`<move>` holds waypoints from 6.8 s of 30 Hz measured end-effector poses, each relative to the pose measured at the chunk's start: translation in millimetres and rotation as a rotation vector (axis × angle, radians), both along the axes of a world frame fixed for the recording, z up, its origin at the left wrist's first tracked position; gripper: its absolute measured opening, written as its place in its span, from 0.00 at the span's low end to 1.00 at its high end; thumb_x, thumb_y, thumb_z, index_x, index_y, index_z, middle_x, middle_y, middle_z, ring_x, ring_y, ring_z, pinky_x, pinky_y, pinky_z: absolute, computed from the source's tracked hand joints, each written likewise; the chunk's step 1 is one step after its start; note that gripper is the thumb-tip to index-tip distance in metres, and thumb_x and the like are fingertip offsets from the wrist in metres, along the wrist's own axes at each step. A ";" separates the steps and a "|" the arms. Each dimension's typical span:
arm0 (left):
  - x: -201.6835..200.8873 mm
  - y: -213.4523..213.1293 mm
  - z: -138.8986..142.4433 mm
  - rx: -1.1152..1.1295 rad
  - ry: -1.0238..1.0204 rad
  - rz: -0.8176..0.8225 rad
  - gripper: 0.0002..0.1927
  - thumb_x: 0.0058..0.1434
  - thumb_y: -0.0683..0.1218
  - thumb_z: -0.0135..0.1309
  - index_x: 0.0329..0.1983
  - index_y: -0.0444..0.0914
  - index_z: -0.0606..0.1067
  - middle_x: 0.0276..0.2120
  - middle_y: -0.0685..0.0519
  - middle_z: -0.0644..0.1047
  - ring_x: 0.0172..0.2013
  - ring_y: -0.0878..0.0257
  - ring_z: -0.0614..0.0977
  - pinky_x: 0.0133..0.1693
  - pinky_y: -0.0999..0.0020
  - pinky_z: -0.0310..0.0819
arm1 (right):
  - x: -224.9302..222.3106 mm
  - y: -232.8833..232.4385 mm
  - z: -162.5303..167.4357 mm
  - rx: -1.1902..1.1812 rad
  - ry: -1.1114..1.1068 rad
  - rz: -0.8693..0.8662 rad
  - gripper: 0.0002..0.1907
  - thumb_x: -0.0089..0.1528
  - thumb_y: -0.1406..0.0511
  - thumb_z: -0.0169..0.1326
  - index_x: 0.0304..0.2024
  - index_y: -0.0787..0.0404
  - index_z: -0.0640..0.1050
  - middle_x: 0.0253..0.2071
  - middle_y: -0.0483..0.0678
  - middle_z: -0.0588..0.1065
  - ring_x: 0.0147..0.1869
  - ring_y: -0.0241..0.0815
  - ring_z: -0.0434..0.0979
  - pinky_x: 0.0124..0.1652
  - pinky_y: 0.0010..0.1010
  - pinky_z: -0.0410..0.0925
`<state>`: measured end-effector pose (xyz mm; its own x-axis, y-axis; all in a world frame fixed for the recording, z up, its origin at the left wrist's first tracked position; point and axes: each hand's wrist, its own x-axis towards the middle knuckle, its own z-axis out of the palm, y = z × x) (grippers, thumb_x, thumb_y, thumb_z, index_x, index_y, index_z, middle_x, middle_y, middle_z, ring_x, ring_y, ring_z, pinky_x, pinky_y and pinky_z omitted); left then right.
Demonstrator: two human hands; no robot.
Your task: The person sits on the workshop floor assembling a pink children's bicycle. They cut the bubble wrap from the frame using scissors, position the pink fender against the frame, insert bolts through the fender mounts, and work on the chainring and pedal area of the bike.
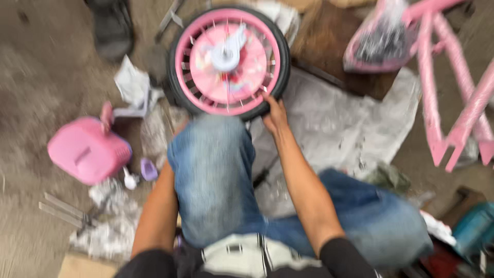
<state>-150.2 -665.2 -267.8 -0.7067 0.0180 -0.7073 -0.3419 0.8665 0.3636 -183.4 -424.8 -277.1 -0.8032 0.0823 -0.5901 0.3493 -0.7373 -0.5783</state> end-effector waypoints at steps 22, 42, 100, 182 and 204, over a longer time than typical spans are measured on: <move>-18.5 -5.5 -63.7 0.101 0.025 0.028 0.20 0.64 0.53 0.49 0.56 0.41 0.74 0.44 0.30 0.78 0.49 0.33 0.79 0.50 0.41 0.72 | 20.5 117.5 253.0 0.807 0.499 -0.027 0.29 0.60 0.75 0.60 0.63 0.64 0.67 0.47 0.54 0.77 0.48 0.49 0.82 0.51 0.41 0.77; -79.8 -41.4 -84.0 0.806 -0.893 0.493 0.27 0.68 0.54 0.41 0.54 0.27 0.76 0.45 0.42 0.82 0.40 0.54 0.83 0.49 0.64 0.77 | 188.7 190.8 312.8 1.580 -0.195 1.048 0.39 0.48 0.64 0.69 0.63 0.57 0.74 0.50 0.47 0.81 0.52 0.39 0.84 0.50 0.34 0.77; -30.0 20.9 -67.5 0.438 -0.196 0.184 0.39 0.52 0.48 0.65 0.66 0.33 0.66 0.45 0.40 0.81 0.33 0.61 0.83 0.33 0.64 0.78 | 232.0 234.1 111.4 0.889 -0.373 -0.094 0.31 0.54 0.76 0.58 0.61 0.68 0.69 0.49 0.53 0.79 0.49 0.46 0.80 0.48 0.34 0.75; 4.7 160.9 94.0 0.607 0.894 -0.070 0.27 0.61 0.40 0.65 0.60 0.34 0.68 0.50 0.42 0.71 0.39 0.57 0.78 0.37 0.63 0.74 | 223.7 179.0 225.5 0.288 0.092 0.384 0.13 0.71 0.64 0.47 0.52 0.69 0.71 0.34 0.55 0.78 0.30 0.43 0.82 0.36 0.41 0.81; 67.1 215.9 94.6 1.123 -0.087 -0.112 0.15 0.73 0.46 0.52 0.59 0.34 0.75 0.49 0.45 0.81 0.49 0.59 0.83 0.55 0.64 0.77 | 297.0 244.8 160.9 0.502 -0.361 0.419 0.18 0.69 0.61 0.46 0.58 0.64 0.70 0.34 0.52 0.79 0.29 0.42 0.83 0.33 0.35 0.78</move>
<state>-83.0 -449.3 -173.1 -0.6104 0.7341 -0.2975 -0.3449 0.0918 0.9341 113.6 -179.9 -116.2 -0.5898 0.1413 -0.7951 0.7749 -0.1784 -0.6064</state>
